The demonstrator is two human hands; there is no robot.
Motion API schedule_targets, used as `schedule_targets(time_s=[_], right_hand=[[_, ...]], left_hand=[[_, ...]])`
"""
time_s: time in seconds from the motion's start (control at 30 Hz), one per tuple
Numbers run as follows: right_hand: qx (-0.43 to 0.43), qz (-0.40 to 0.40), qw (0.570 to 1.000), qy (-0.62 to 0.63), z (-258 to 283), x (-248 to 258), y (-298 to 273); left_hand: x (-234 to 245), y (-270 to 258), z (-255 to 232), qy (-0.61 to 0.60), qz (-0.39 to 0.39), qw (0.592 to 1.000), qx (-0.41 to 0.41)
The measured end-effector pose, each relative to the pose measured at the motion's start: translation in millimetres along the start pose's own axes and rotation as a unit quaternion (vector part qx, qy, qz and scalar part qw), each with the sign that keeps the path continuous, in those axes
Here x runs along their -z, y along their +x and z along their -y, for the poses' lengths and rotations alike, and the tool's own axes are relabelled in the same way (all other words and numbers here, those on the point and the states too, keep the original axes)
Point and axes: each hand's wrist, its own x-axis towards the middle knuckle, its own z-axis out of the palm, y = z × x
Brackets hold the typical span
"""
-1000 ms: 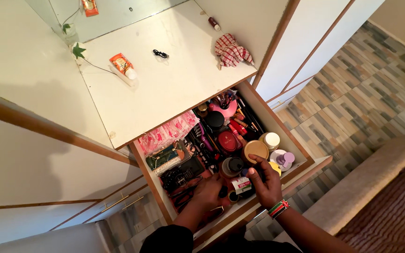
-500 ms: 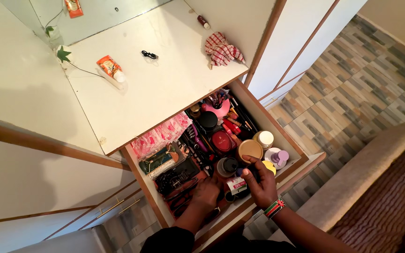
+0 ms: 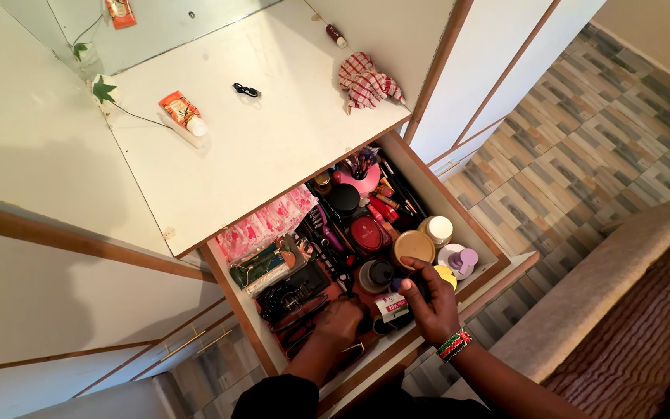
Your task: The person organizes cosmetic items on a vanity by picking up each item, briefly inspecting it, and placing it into an open drawer. The person handles hair clips, a roller, a jade roller, and tubes of cream, moving them from the vanity surface into the drawer.
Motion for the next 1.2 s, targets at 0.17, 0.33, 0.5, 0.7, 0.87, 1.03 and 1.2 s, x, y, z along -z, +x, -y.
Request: schedule_targets(time_s=[0.17,0.33,0.5,0.7,0.87,1.03,1.2], right_hand=[[-0.003,0.002,1.0,-0.006,2.0,0.6,0.2],[-0.004,0.003,1.0,-0.002,0.6,-0.2,-0.3],[-0.004,0.004,1.0,-0.002,0.7,-0.5,-0.8],[-0.007,0.011,1.0,0.011,-0.3,-0.4,-0.1],[-0.004,0.01,1.0,0.003,-2.1,-0.7,-0.6],[-0.011,0.009,1.0,-0.007,-2.1,-0.5,-0.9],[0.0,0.009,1.0,-0.002,-0.5,-1.5,-0.9]], left_hand=[[13.2,-2.5,-2.8,0.004,0.082,0.996,0.036],[3.7,-4.0,-1.9,0.046,0.07,0.996,0.038],[-15.7,0.9,1.7,0.137,0.056,0.989,-0.014],[-13.2,-2.9,-2.2,0.073,0.011,0.997,-0.013],[3.1,-12.2,-11.7,0.03,-0.035,0.999,-0.02],[17.7,-17.8,-20.1,-0.022,-0.005,1.0,0.019],[28.0,-19.8,-16.1,-0.072,0.025,0.997,0.028]])
